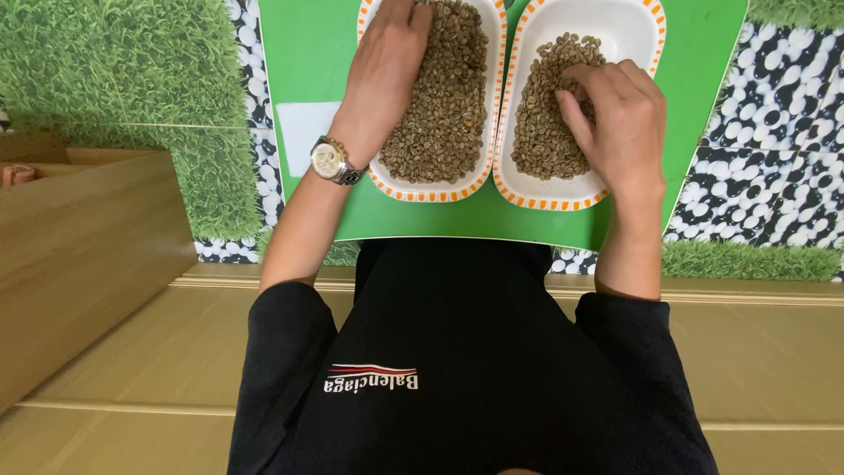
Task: The person is manually sorting through green coffee beans, picking out specific beans and moving them between two trays on a small table.
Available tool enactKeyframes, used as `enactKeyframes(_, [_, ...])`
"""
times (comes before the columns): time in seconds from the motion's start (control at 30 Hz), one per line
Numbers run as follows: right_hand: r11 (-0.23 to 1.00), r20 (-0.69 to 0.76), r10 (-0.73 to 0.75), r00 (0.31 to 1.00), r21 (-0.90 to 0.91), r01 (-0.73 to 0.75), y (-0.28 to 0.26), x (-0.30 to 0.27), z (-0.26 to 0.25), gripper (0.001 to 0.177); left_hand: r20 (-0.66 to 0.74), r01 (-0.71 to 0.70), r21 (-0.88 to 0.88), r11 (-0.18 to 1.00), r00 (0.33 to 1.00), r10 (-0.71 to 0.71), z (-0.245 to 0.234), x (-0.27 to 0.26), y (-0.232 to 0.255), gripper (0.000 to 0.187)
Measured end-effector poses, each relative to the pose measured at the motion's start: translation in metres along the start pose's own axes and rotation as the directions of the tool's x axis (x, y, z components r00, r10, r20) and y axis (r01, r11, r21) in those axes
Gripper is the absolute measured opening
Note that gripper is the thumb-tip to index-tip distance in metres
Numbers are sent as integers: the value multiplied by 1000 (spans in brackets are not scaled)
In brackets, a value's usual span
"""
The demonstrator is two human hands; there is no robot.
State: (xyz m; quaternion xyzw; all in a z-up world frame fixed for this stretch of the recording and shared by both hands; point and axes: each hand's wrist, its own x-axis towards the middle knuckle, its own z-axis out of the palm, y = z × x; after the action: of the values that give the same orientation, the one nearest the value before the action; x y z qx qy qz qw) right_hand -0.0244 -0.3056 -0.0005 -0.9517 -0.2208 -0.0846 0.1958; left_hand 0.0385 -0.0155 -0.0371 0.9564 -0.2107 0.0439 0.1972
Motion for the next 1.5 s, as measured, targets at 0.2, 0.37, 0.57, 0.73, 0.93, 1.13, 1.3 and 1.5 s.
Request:
enactKeyframes(0.2, [1000, -22, -10, 1000, -10, 9, -2, -2, 8, 20, -76, 13, -336, 942, 996, -41, -23, -12, 6, 3])
enactKeyframes(0.37, [998, -31, -39, 999, 38, 40, -6, -5, 25, 12, -104, 42, -343, 938, 991, -82, -25, -23, 13, 5])
enactKeyframes(0.57, [983, -67, -64, 996, 165, 74, -23, 4, 30, 10, -152, 25, -400, 916, 984, -93, -25, -26, 16, 8])
enactKeyframes(0.73, [952, -72, -18, 997, 305, 39, -44, 9, 36, 15, -276, -181, -438, 880, 959, 59, 0, -42, 35, 8])
enactKeyframes(0.93, [850, -79, -39, 996, 521, 75, -43, 4, 49, 16, -324, -276, -488, 828, 938, 122, -5, -55, 75, 10])
enactKeyframes(1.13, [809, -32, 31, 999, 588, -6, -31, -12, 64, 13, -386, -301, -419, 857, 913, 132, 10, -58, 78, 11])
enactKeyframes(1.3, [798, -18, 73, 997, 601, -48, -22, -22, 80, 13, -396, -313, -414, 855, 908, 141, 19, -61, 79, 9])
enactKeyframes(1.5, [769, -12, 108, 994, 635, -76, -37, -20, 58, 11, -305, -276, -542, 794, 945, 121, 10, -68, 80, 7])
